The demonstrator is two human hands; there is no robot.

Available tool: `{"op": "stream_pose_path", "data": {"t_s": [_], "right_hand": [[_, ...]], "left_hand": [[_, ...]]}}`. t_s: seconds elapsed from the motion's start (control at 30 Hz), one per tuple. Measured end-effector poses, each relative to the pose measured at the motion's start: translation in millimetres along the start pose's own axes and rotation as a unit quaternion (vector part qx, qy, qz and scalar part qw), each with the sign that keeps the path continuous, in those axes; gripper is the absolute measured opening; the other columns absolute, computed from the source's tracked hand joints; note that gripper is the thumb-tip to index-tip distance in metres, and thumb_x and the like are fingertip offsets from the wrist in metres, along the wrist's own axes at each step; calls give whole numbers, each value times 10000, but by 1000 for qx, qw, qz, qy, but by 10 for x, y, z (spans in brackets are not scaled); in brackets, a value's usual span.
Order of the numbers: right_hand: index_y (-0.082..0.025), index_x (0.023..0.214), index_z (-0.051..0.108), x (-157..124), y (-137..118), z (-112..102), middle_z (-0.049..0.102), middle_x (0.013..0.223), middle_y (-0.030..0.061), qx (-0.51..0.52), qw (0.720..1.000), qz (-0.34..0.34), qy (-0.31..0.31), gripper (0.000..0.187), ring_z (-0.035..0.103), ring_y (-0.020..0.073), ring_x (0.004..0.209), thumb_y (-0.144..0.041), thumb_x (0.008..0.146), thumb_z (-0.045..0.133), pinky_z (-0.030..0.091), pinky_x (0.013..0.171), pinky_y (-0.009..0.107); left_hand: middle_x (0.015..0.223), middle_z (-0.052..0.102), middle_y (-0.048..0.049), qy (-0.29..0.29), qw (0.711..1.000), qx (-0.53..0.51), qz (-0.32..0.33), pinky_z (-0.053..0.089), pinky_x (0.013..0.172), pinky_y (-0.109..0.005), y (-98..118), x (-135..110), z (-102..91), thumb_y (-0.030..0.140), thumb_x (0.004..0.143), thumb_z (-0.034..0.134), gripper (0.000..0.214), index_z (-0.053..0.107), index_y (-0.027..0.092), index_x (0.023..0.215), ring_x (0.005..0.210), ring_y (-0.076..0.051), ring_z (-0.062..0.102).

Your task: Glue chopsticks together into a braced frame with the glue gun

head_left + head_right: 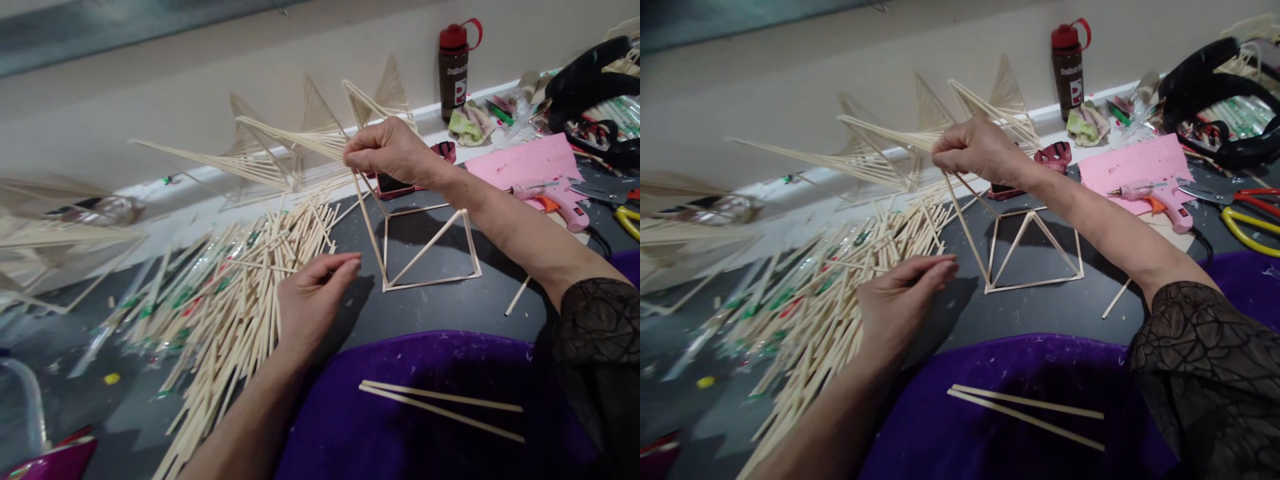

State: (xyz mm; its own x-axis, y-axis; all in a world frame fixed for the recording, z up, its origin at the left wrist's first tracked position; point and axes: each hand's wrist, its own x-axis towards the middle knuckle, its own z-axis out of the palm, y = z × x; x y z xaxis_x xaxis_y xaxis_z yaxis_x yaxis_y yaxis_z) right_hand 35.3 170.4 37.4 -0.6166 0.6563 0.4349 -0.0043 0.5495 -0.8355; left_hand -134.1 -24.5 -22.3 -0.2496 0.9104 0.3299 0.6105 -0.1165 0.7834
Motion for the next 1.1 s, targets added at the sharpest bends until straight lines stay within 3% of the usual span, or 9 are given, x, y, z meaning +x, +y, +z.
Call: {"op": "stream_pose_path", "data": {"t_s": [0.07,0.2,0.37,0.57,0.73,1.1], "right_hand": [[-141,727,683,4,15,-1,524,632,-63,1,1000,-2,4,157,457,80,654,-119,873,629,377,640,234],[-142,742,691,-1,38,-9,548,637,-50,-3,1000,-24,4,140,489,94,669,-143,872,639,387,650,239],[-130,805,732,-10,58,-11,549,632,-43,-2,1000,-26,-5,131,485,97,663,-206,886,662,388,659,243],[-141,831,738,3,152,51,564,660,-47,-8,998,-60,3,173,491,88,677,-245,901,617,401,695,240],[-159,805,734,-9,196,52,570,658,-48,-10,997,-80,15,147,495,103,706,-246,886,647,394,686,240],[-194,755,658,-28,114,4,579,660,-39,-46,997,-56,-8,204,541,133,784,-272,942,638,430,754,254]], "left_hand": [[707,783,23,29,999,-33,-9,537,515,-253,125,189,2,305,794,839,69,853,264,848,588,-134,646],[747,770,21,71,993,-95,-1,503,491,-215,404,662,113,196,790,865,172,835,187,960,632,-116,646],[754,732,23,54,991,-122,-9,374,443,-172,480,1042,256,135,789,830,142,756,141,909,554,-61,550],[873,738,10,40,995,-90,31,486,524,-216,267,1077,220,215,754,790,275,687,218,1009,645,-111,632],[924,752,-8,26,993,-87,71,533,574,-222,227,1080,269,260,790,776,346,652,239,1112,729,-134,696],[789,709,32,43,984,-158,63,515,525,-191,195,1094,379,115,763,770,360,654,242,1080,631,-112,666]]}}
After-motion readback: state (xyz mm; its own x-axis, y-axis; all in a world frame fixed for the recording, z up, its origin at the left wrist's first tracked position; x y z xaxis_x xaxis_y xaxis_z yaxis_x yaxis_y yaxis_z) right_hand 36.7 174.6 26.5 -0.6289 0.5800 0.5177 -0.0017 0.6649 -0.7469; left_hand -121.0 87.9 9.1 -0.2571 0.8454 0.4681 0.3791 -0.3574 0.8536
